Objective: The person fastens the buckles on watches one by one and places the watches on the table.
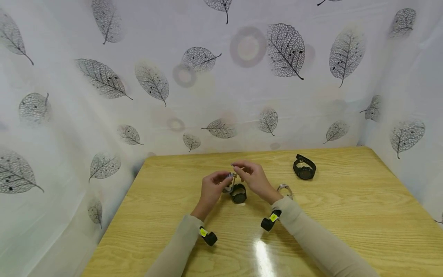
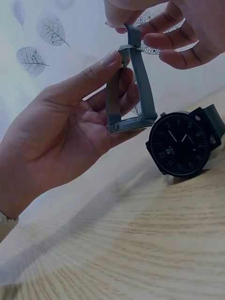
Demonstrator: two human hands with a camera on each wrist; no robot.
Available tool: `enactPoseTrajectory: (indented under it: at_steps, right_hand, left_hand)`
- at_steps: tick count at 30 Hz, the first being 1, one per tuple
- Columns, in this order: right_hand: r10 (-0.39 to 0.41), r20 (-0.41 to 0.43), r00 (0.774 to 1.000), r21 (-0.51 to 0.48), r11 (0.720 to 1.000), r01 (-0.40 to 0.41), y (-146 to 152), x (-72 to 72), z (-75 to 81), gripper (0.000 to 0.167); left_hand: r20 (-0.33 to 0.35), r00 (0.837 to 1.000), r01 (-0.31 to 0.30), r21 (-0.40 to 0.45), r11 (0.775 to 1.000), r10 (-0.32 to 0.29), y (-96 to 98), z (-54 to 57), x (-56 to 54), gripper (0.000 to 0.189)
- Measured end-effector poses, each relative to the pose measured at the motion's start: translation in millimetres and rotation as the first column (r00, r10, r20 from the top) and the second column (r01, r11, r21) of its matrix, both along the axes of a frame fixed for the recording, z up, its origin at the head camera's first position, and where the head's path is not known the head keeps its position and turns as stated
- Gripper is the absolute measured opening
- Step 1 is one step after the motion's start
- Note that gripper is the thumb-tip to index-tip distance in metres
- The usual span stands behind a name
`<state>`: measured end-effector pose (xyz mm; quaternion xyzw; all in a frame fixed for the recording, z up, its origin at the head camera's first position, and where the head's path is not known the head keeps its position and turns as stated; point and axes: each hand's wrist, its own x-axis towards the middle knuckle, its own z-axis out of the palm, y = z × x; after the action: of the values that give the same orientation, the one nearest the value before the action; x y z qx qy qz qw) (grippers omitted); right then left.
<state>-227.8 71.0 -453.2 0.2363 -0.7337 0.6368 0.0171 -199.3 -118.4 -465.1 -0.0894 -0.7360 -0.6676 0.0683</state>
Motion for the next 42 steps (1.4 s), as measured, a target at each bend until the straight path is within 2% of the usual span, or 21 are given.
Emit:
enactPoseTrajectory:
  at_steps: [4, 5, 7, 11, 16, 21, 31, 42]
  right_hand:
    - [0.023, 0.016, 1.0, -0.013, 1.0, -0.023, -1, 1.9, 0.9, 0.026]
    - [0.03, 0.018, 0.999, -0.017, 0.999, -0.03, -2, 3.2, 1.5, 0.026]
    - [0.046, 0.021, 0.999, -0.027, 0.999, -0.045, -2, 5.2, 2.2, 0.027]
    - [0.06, 0.016, 0.998, -0.055, 0.997, -0.059, -2, 7.0, 0.4, 0.029]
    - [0.037, 0.027, 0.999, -0.092, 0.995, -0.035, -2, 8.4, -2.4, 0.031]
    - [0.016, 0.053, 0.998, -0.124, 0.992, -0.009, -2, 10.2, -0.8, 0.028]
    - [0.084, 0.095, 0.992, -0.154, 0.986, -0.069, 5, 11.0, 5.6, 0.022]
    - [0.115, 0.086, 0.99, -0.05, 0.993, -0.111, 10, 6.3, 13.2, 0.014]
  left_hand:
    - [-0.004, 1.0, 0.009, 0.044, 0.999, -0.008, 5.9, 19.7, 12.2, 0.019]
    - [-0.008, 1.0, 0.009, 0.057, 0.998, -0.008, 6.6, 20.4, 12.6, 0.019]
    - [-0.017, 1.0, 0.01, 0.087, 0.996, -0.009, 7.3, 18.9, 12.1, 0.02]
    - [-0.009, 1.0, 0.002, 0.126, 0.992, -0.001, 5.1, 4.6, 2.5, 0.023]
    - [0.015, 1.0, -0.015, 0.155, 0.988, 0.012, 5.5, 5.5, 2.5, 0.024]
    - [0.025, 1.0, -0.001, 0.179, 0.984, -0.004, 4.1, 6.3, 3.0, 0.024]
    - [0.006, 0.998, 0.057, 0.137, 0.989, -0.058, -0.9, 7.2, 2.6, 0.024]
    - [0.01, 0.998, 0.059, 0.116, 0.992, -0.061, -3.6, 8.5, 3.5, 0.023]
